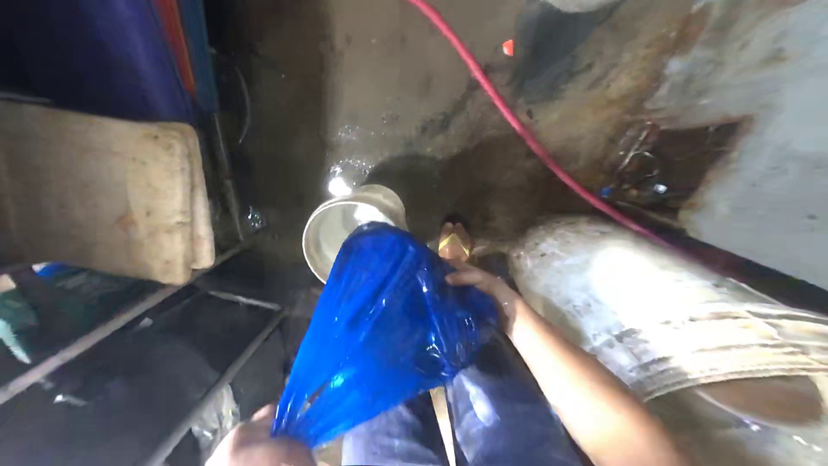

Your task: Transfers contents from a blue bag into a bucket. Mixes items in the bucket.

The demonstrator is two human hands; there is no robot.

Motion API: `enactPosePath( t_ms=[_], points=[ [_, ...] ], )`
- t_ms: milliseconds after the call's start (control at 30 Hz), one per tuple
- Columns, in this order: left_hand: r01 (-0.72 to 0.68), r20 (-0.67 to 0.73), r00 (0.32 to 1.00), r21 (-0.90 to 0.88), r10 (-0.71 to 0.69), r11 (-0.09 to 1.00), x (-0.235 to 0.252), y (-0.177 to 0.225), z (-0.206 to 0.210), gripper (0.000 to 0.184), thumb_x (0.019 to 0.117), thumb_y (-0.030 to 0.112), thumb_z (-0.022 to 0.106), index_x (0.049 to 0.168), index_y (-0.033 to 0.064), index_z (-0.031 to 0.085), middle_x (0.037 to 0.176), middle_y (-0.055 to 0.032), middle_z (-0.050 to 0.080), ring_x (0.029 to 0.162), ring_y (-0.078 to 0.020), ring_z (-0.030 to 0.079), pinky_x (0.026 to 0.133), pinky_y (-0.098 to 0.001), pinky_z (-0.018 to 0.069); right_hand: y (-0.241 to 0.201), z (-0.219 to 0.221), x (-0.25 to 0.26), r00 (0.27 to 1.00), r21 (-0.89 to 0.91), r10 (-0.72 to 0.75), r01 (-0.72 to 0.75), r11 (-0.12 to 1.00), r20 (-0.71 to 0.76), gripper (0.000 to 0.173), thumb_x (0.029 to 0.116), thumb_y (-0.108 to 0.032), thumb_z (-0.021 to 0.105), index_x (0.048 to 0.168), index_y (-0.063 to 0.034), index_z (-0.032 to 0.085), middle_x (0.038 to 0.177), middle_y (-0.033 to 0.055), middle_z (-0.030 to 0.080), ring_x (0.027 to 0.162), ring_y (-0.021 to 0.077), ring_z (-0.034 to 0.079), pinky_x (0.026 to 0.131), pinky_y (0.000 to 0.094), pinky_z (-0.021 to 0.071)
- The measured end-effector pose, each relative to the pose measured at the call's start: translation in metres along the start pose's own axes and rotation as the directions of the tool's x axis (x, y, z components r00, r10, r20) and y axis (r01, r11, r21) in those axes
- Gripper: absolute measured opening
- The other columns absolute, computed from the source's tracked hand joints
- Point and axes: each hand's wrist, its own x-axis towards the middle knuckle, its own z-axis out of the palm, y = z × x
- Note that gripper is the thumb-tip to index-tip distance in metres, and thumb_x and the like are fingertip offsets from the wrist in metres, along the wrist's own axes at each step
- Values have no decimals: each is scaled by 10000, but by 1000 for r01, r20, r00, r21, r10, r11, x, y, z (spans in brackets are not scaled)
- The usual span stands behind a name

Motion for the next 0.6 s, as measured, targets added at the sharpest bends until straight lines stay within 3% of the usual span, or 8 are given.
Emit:
enactPosePath(
  t_ms=[67,167,233,267,400,533,600],
  points=[
    [-54,-97,994,-60,48,997,-6,-42,-3,539,945,635,600,1036,128,759,960,-20,745,944,-113,671,953,-372,538,1,21,-8,991,-138,-7,-12,990,-135,726,810,-239,754,1451,-56,468,1238,5,690,1091,68,674,955,294,585],
    [-194,-219,964,-203,148,960,2,-115,-5,330,978,454,662,1068,145,736,984,24,739,898,-73,683,847,-286,583,0,50,-18,957,-263,-201,143,954,-208,789,769,-98,773,1467,8,421,1299,72,674,1164,145,669,1008,351,582],
    [-299,-274,936,-282,222,911,17,-148,-7,261,984,370,675,1058,125,726,941,29,732,792,-46,674,751,-243,590,1,69,-23,927,-342,-314,232,911,-207,803,784,-55,755,1487,42,379,1337,98,651,1203,178,656,1036,369,572],
    [-344,-299,920,-303,254,889,24,-158,-8,255,984,357,674,1055,116,721,928,27,725,758,-38,661,715,-229,583,3,82,-27,912,-382,-340,236,894,-232,802,788,-62,757,1486,52,378,1335,104,651,1201,183,659,1033,369,575],
    [-512,-368,839,-285,401,810,48,-172,-9,315,976,383,652,975,71,696,854,-19,690,766,-86,642,790,-328,577,0,142,-49,844,-484,-386,179,856,-372,736,788,-71,762,1440,30,439,1266,64,683,1133,140,683,982,332,596],
    [-630,-427,754,-253,499,735,73,-172,-5,329,956,366,643,879,47,672,764,-40,649,687,-102,597,628,-301,514,-12,192,-83,763,-561,-402,63,825,-506,746,789,-91,754,1456,-22,428,1260,13,682,1117,94,681,957,279,597],
    [-617,-441,760,-261,477,743,84,-180,-4,306,951,343,642,890,46,680,775,-29,649,687,-86,586,623,-287,503,-16,212,-92,720,-631,-455,31,775,-524,735,775,-141,780,1423,-23,453,1216,-13,695,1076,64,687,928,255,602]
  ],
)
